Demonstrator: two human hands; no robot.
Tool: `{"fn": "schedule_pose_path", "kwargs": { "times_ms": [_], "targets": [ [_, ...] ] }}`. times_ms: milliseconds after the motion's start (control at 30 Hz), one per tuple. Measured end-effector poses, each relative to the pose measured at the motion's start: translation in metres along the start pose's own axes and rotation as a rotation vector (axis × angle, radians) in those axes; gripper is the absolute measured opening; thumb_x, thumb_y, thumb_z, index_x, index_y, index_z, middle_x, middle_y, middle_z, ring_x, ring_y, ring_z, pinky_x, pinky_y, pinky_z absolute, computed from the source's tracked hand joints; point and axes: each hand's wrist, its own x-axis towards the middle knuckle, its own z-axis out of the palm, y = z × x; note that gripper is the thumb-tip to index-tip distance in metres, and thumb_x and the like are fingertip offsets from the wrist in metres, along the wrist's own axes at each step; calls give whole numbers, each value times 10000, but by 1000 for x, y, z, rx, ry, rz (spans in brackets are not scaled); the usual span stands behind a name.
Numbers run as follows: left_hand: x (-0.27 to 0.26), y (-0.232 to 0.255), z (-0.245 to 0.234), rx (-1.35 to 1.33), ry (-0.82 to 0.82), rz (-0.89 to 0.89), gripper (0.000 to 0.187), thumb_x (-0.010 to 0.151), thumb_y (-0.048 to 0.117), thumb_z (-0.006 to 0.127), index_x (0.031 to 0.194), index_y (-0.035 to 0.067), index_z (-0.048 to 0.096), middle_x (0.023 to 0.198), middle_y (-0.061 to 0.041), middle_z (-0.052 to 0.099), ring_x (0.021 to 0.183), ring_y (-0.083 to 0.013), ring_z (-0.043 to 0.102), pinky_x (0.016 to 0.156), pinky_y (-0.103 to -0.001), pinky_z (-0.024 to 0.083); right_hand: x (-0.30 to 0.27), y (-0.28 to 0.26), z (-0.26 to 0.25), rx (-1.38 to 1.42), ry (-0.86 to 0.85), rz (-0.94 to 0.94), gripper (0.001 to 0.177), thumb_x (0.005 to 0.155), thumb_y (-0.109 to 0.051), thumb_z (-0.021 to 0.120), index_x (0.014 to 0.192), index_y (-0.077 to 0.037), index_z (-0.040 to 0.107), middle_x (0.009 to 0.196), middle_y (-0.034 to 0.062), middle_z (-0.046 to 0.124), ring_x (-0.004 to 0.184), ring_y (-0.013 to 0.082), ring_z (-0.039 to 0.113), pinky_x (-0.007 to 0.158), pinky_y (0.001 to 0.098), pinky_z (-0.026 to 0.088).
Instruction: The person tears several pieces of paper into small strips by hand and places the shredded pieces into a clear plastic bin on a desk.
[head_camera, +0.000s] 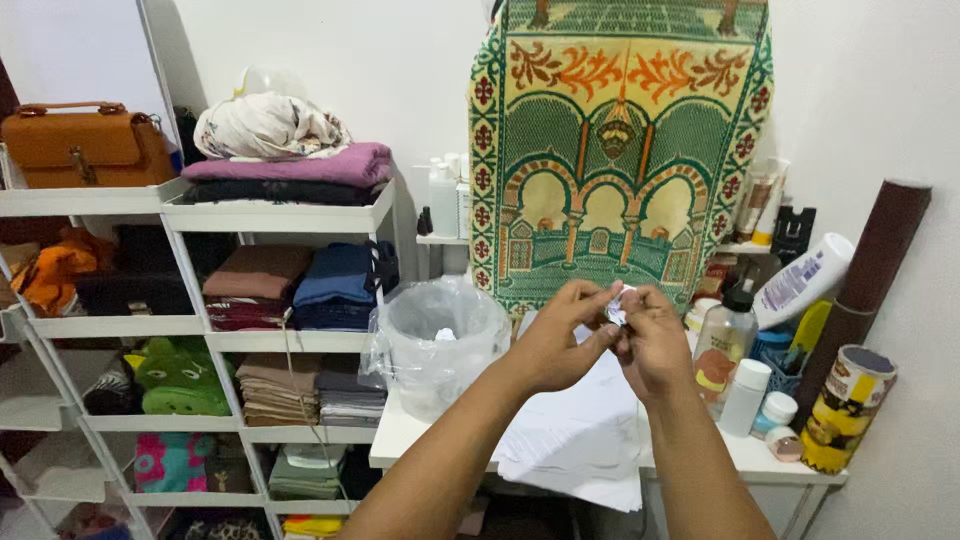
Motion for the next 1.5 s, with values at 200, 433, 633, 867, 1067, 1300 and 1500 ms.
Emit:
{"fn": "schedule_pose_path", "kwargs": {
  "times_ms": [200, 433, 633, 867, 1067, 1300, 1500],
  "targets": [
    [5, -15, -14, 122, -6, -13, 353, 955, 137, 737, 1301, 74, 702, 985, -88, 696, 848, -155, 685, 782, -295, 565, 0, -8, -1, 37, -56, 163, 182, 1049, -215, 510, 1008, -79, 623, 801, -2, 593, 636, 100, 510, 537, 247, 406],
    [5, -46, -4, -276, 241, -187, 201, 994, 155, 721, 1053, -35, 746, 918, -93, 772, 817, -112, 697, 728, -278, 566, -20, -13, 30, -413, -28, -18, 550, 1099, -431, 318, 1194, -46, 698, 754, -17, 568, 645, 76, 465, 593, 230, 408],
    [13, -46, 2, -465, 208, -203, 198, 1010, 150, 690, 1080, -32, 725, 960, -57, 749, 878, -85, 676, 792, -249, 563, -19, -14, 42, -789, 54, -565, 321, 1071, -293, 574, 1073, 7, 687, 864, 26, 689, 774, 98, 609, 705, 278, 500],
    [9, -34, -2, -95, 214, -302, 276, 1027, 266, 608, 1065, 7, 697, 840, -54, 710, 752, -107, 627, 695, -288, 535, -10, -12, 33, -1019, 151, -654, 274, 1058, -227, 637, 960, 24, 685, 825, 124, 675, 747, 166, 617, 698, 325, 489],
    [8, -47, -3, 55, 141, -252, 376, 1101, 312, 463, 1001, 0, 648, 831, -108, 685, 754, -186, 645, 711, -344, 526, -10, -15, 41, -809, 67, -441, 208, 971, -188, 693, 1016, 12, 727, 815, 91, 717, 718, 184, 635, 659, 304, 512],
    [10, -37, -13, 108, 177, -319, 355, 1050, 286, 477, 903, 2, 632, 785, -160, 671, 698, -241, 639, 685, -389, 513, -26, -26, 55, -1132, -44, -746, 224, 887, -116, 712, 1034, 49, 674, 788, 142, 607, 656, 270, 604, 593, 366, 478],
    [8, -37, -19, 101, 70, -195, 361, 1076, 285, 447, 926, 4, 617, 823, -149, 659, 751, -235, 629, 727, -389, 510, -21, -22, 40, -1132, -65, -589, 166, 933, -162, 735, 901, -4, 698, 734, 113, 611, 637, 228, 579, 590, 374, 455]
  ]
}}
